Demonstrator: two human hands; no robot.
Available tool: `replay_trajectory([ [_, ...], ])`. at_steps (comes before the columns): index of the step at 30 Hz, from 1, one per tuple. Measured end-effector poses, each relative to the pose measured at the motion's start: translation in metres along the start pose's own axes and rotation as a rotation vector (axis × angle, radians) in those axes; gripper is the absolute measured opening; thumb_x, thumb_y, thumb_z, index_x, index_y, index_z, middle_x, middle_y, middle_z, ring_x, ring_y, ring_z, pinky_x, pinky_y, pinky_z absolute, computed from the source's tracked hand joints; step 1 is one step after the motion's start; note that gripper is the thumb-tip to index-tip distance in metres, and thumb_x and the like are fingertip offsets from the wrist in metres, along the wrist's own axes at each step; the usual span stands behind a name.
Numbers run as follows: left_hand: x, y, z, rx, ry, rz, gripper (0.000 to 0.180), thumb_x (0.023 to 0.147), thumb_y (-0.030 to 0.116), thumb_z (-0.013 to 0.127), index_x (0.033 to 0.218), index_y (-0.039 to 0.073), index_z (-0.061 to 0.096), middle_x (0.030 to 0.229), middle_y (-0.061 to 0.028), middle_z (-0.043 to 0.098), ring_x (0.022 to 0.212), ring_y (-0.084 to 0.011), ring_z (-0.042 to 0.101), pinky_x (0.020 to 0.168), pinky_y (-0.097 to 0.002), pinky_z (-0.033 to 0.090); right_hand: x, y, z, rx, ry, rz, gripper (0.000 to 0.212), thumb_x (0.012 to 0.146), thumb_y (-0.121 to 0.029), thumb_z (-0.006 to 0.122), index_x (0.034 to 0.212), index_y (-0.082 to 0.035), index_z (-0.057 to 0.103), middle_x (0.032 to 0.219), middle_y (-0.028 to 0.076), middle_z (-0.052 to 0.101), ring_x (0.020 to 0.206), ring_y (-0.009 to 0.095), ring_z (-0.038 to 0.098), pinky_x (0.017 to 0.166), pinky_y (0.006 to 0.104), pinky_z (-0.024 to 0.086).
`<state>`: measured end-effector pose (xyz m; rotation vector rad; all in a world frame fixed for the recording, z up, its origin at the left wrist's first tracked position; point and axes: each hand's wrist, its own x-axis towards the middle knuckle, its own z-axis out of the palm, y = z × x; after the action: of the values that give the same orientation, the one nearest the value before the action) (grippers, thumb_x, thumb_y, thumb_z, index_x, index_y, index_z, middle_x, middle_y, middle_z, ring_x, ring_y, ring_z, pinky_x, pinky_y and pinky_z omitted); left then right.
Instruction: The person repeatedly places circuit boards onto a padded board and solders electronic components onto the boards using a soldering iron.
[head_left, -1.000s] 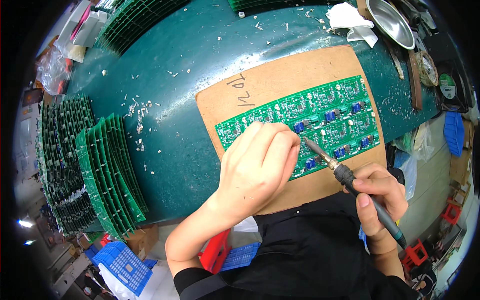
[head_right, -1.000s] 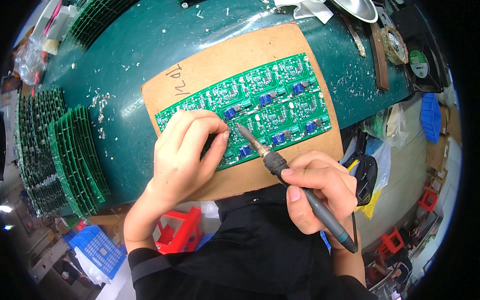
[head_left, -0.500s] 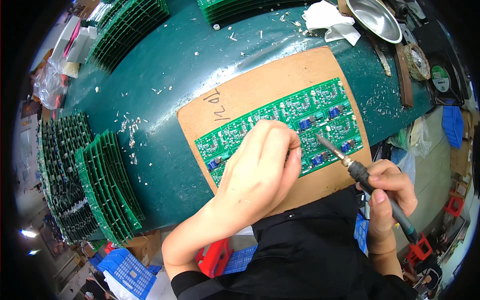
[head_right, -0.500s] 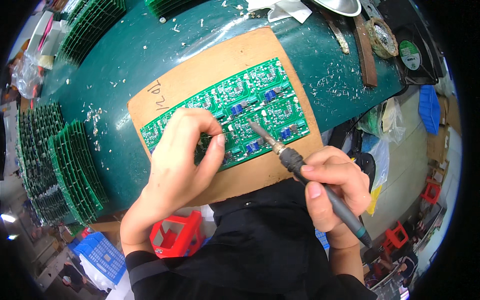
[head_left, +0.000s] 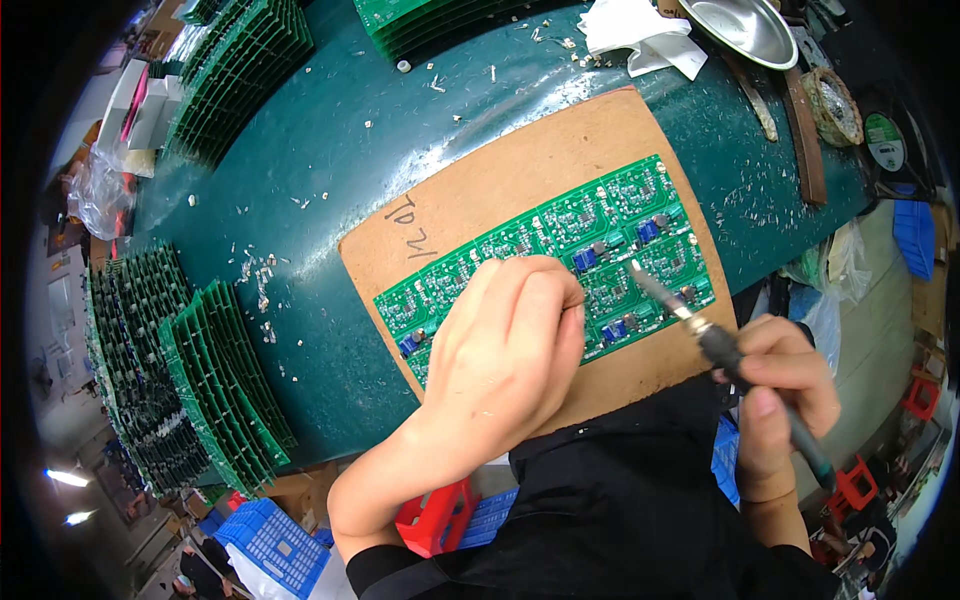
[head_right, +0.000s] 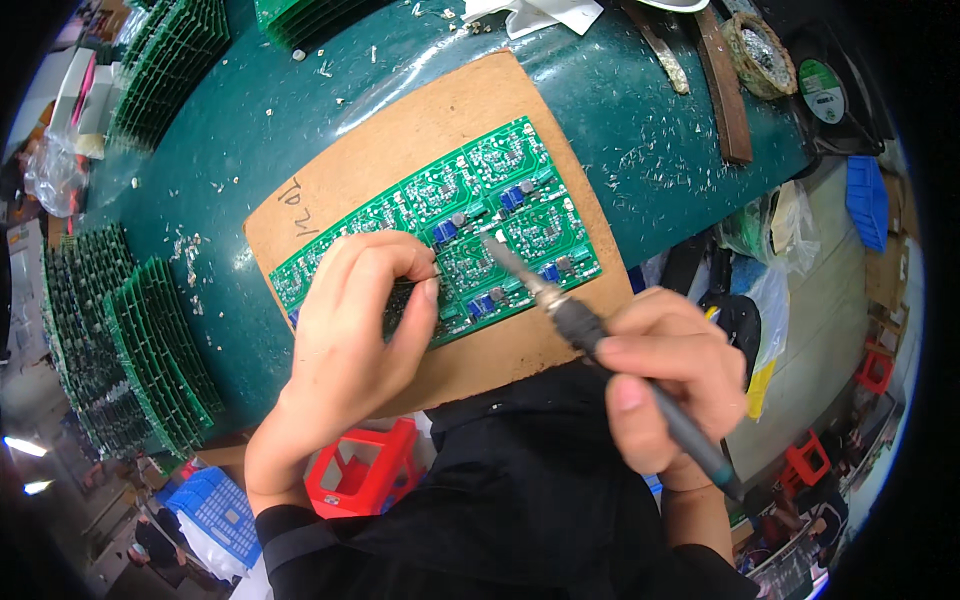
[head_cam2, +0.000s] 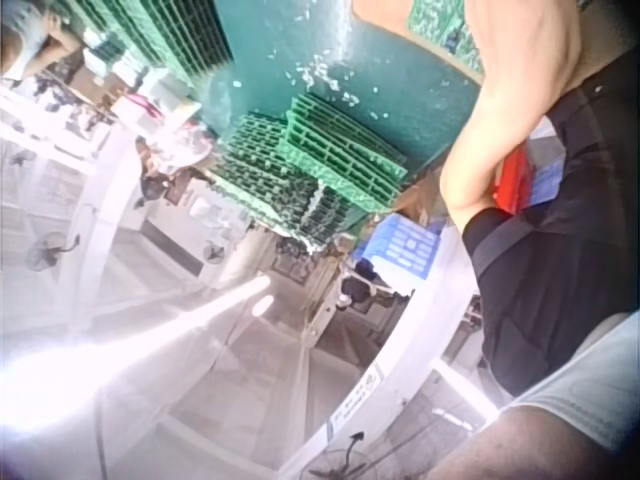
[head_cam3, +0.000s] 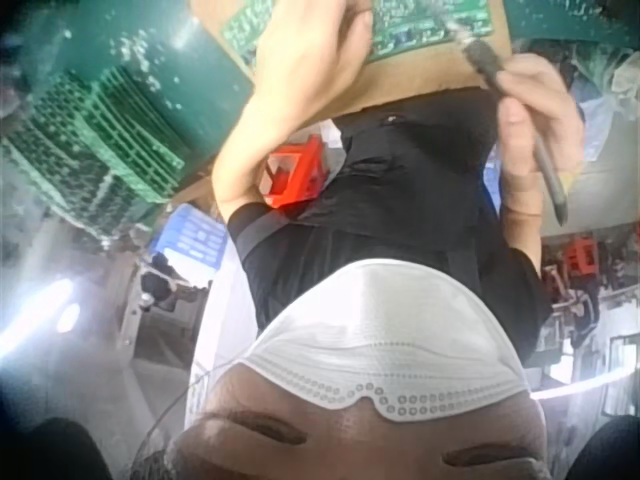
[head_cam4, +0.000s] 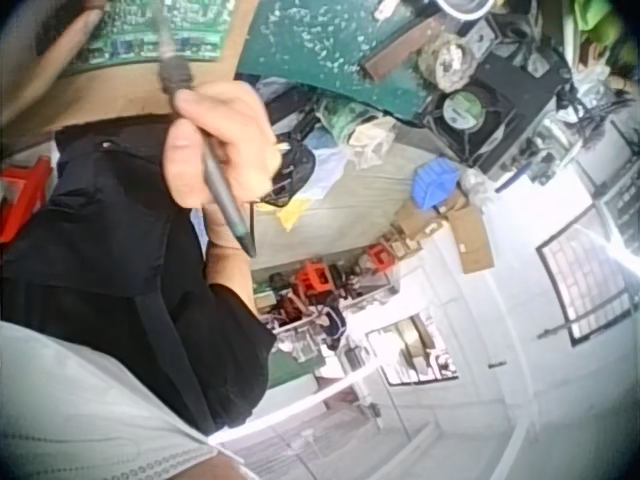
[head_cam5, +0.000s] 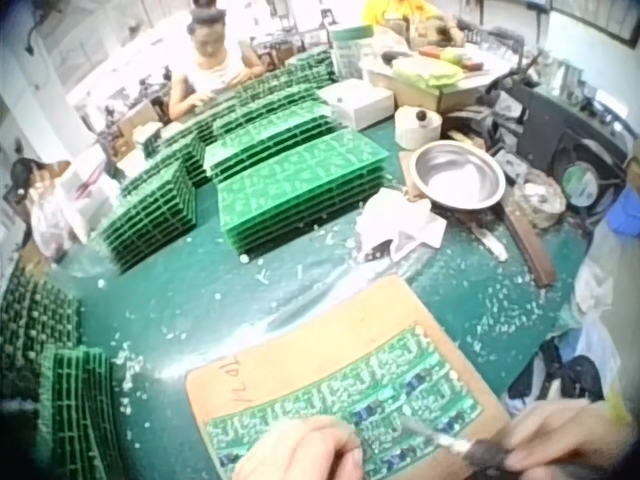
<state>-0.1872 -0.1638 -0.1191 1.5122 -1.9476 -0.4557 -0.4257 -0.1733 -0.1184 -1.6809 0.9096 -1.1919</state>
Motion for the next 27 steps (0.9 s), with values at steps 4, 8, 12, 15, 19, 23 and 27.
replay_trajectory([
  [4, 0.010, 0.009, -0.014, 0.000, -0.035, -0.065, 0.019, 0.078, -0.002, 0.067, 0.095, 0.004, 0.060, 0.084, -0.0111, 0.055, 0.073, -0.0270, 0.059, 0.063, -0.0354, 0.049, 0.004, 0.000, -0.022, -0.020, 0.054, 0.016, 0.018, 0.088, -0.016, 0.061, 0.095, 0.001, 0.057, 0.072, 0.011, 0.058, 0.065, 0.020, 0.056, 0.059, 0.0317, 0.047],
  [8, 0.022, 0.018, 0.007, -0.104, -0.015, -0.012, 0.018, 0.078, -0.006, 0.066, 0.091, 0.002, 0.056, 0.087, -0.0111, 0.059, 0.078, -0.0263, 0.060, 0.070, -0.0346, 0.049, 0.005, 0.003, -0.022, -0.024, 0.067, 0.050, 0.017, 0.087, -0.015, 0.062, 0.092, 0.001, 0.059, 0.068, 0.008, 0.057, 0.063, 0.019, 0.056, 0.057, 0.0311, 0.047],
  [12, 0.027, 0.013, 0.025, -0.087, -0.019, 0.027, 0.020, 0.076, -0.006, 0.067, 0.091, 0.002, 0.056, 0.088, -0.0114, 0.060, 0.081, -0.0276, 0.061, 0.072, -0.0358, 0.049, 0.006, 0.009, -0.020, -0.003, 0.078, 0.037, 0.012, 0.083, -0.011, 0.062, 0.087, 0.000, 0.061, 0.059, 0.005, 0.054, 0.060, 0.020, 0.057, 0.055, 0.0307, 0.045],
  [15, 0.029, 0.013, 0.028, -0.043, -0.039, 0.015, 0.020, 0.076, -0.006, 0.068, 0.090, 0.002, 0.056, 0.088, -0.0115, 0.061, 0.081, -0.0276, 0.062, 0.071, -0.0359, 0.050, 0.009, 0.011, -0.021, -0.005, 0.036, 0.070, 0.010, 0.081, -0.008, 0.064, 0.086, 0.001, 0.062, 0.058, 0.006, 0.054, 0.059, 0.020, 0.057, 0.054, 0.0305, 0.045],
  [19, 0.032, 0.014, 0.032, -0.004, -0.024, 0.049, 0.021, 0.075, -0.006, 0.068, 0.090, 0.002, 0.056, 0.087, -0.0118, 0.061, 0.080, -0.0277, 0.062, 0.070, -0.0358, 0.050, 0.013, 0.013, -0.025, 0.003, -0.007, 0.051, 0.011, 0.081, -0.008, 0.064, 0.087, 0.001, 0.062, 0.058, 0.006, 0.054, 0.059, 0.020, 0.057, 0.054, 0.0304, 0.045],
  [23, 0.031, 0.015, 0.032, 0.010, -0.015, 0.053, 0.020, 0.075, -0.006, 0.068, 0.089, 0.002, 0.057, 0.087, -0.0120, 0.061, 0.080, -0.0277, 0.062, 0.071, -0.0356, 0.050, 0.012, 0.013, -0.028, 0.003, 0.024, 0.048, 0.013, 0.083, -0.011, 0.063, 0.089, 0.001, 0.062, 0.065, 0.009, 0.056, 0.061, 0.020, 0.056, 0.056, 0.0305, 0.045],
  [27, 0.028, 0.016, 0.027, -0.060, -0.014, 0.017, 0.020, 0.075, -0.007, 0.068, 0.090, 0.001, 0.057, 0.088, -0.0117, 0.061, 0.079, -0.0268, 0.062, 0.071, -0.0342, 0.050, 0.020, 0.030, -0.060, -0.176, 0.370, -0.034, 0.025, 0.088, -0.015, 0.055, 0.099, 0.006, 0.059, 0.086, 0.017, 0.059, 0.071, 0.019, 0.052, 0.064, 0.0261, 0.042],
])
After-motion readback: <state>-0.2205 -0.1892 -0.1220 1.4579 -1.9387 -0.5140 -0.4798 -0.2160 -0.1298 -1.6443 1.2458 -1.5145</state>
